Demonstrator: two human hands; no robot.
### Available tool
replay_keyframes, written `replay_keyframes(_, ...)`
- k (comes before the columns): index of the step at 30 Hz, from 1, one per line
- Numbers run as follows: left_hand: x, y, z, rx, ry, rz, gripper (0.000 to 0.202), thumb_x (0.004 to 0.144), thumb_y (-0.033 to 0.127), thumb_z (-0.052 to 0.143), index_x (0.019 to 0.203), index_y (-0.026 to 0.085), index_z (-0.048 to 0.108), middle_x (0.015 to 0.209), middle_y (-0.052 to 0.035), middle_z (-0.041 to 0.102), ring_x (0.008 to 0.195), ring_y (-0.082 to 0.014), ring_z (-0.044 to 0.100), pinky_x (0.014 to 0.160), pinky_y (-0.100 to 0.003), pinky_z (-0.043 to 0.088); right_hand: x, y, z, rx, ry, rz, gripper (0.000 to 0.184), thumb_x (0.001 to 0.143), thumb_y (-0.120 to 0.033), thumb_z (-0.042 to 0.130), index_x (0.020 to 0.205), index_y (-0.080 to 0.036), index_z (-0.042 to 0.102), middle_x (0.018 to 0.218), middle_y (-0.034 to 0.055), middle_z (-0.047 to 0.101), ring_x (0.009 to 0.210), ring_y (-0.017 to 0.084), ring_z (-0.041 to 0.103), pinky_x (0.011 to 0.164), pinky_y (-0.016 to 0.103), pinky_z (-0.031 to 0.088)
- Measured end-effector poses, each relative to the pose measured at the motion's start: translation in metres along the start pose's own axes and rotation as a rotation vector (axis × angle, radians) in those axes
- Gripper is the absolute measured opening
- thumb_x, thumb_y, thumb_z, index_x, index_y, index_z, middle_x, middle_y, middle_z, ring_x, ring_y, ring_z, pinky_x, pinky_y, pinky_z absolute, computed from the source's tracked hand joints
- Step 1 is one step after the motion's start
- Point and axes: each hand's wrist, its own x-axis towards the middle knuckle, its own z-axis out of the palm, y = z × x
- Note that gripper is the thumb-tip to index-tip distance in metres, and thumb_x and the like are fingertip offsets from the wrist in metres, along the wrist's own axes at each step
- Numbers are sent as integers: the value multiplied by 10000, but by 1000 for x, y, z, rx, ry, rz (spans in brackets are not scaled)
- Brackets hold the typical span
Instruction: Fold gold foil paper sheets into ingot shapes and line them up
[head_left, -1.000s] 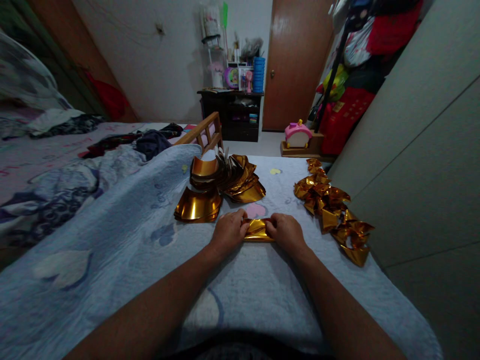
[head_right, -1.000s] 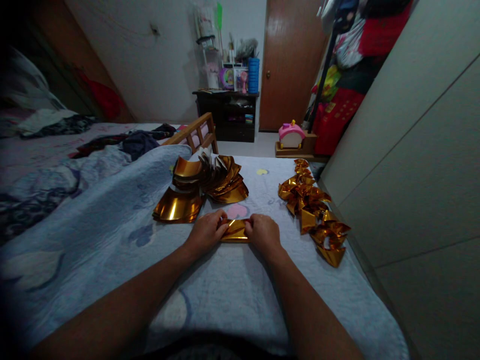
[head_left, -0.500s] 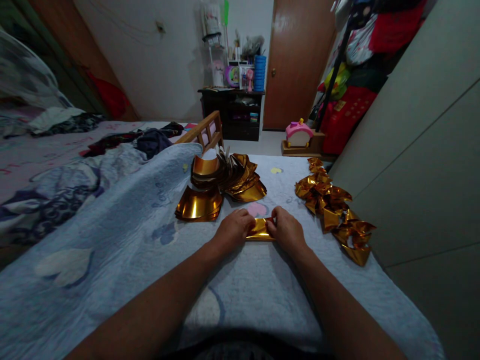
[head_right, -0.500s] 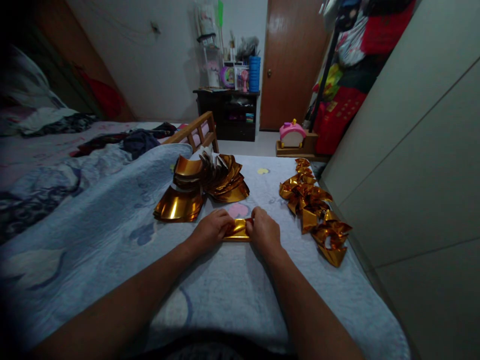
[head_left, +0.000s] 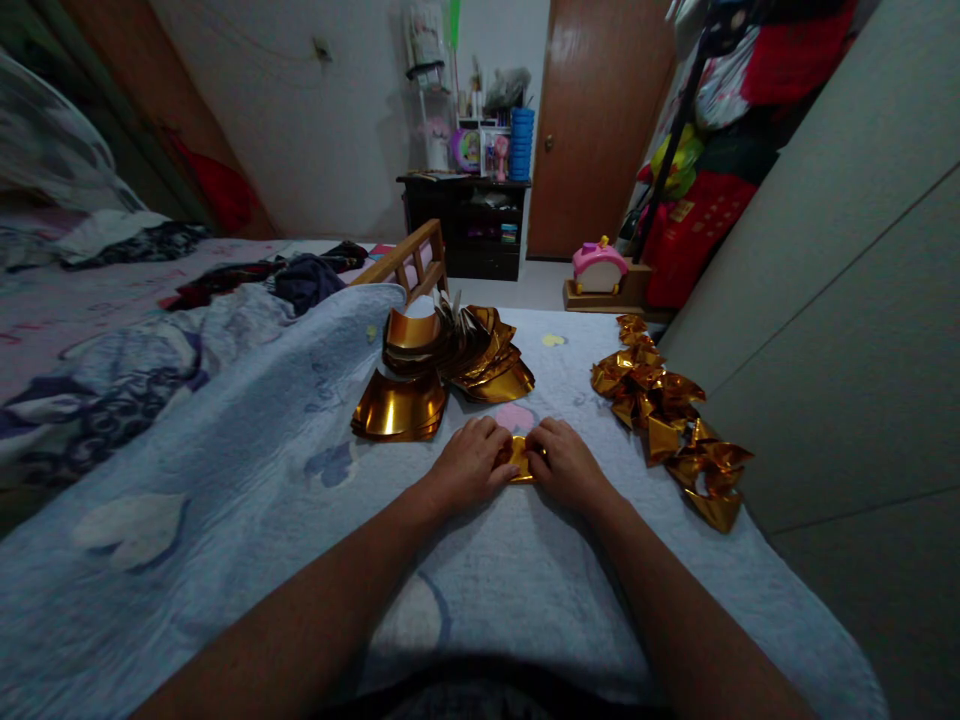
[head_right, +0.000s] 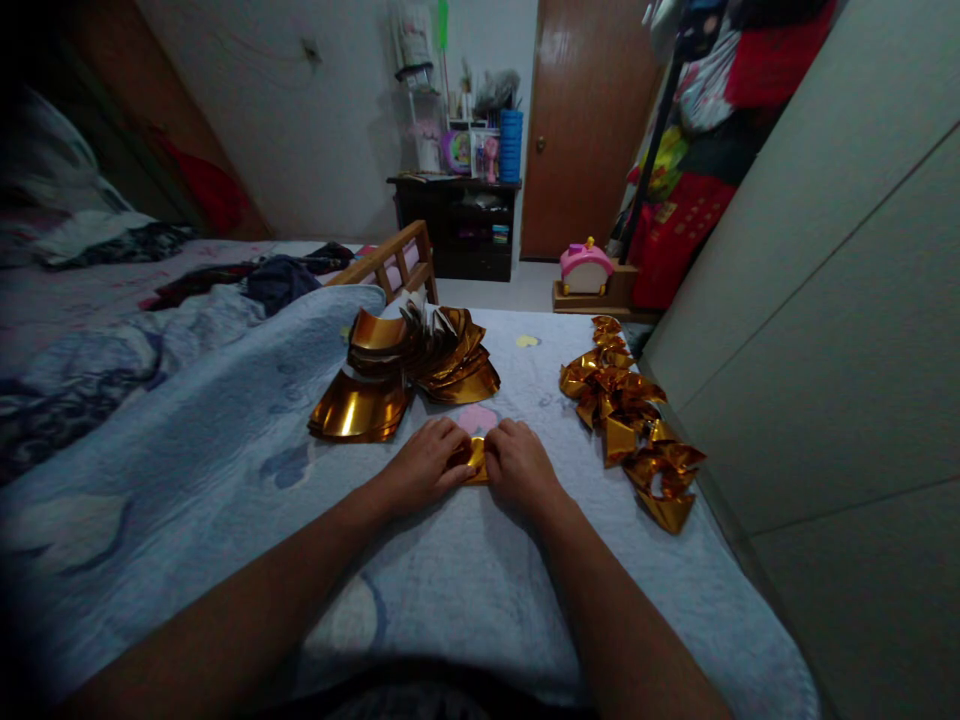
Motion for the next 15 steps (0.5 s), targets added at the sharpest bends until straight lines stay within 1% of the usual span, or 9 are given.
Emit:
replay_keyframes(4,-1,3,1,20,12,-15,205,896,368,640,1002,197,601,1059,-84,579,1004,-266,511,910,-409,441,-3,-4,0,-40,10,9,63,882,-220,598,886,-172,639,936,73,603,898,212,508,813,322,374)
replay_keyframes(10,-5,3,0,-17,11,-10,184,908,350,628,1013,201,598,1071,-85,578,1014,-265,503,930,-414,436,-7,-7,0,-83,11,19,152,895,-326,616,929,-178,623,976,88,595,906,230,495,818,339,366)
replay_keyframes(15,-6,-3,-2,-29,11,-26,255,898,382,639,1062,193,586,1113,-93,560,1054,-270,496,957,-410,426,-8,-7,-1,-81,-3,16,203,895,-367,634,949,-171,628,995,93,594,920,238,493,823,347,367)
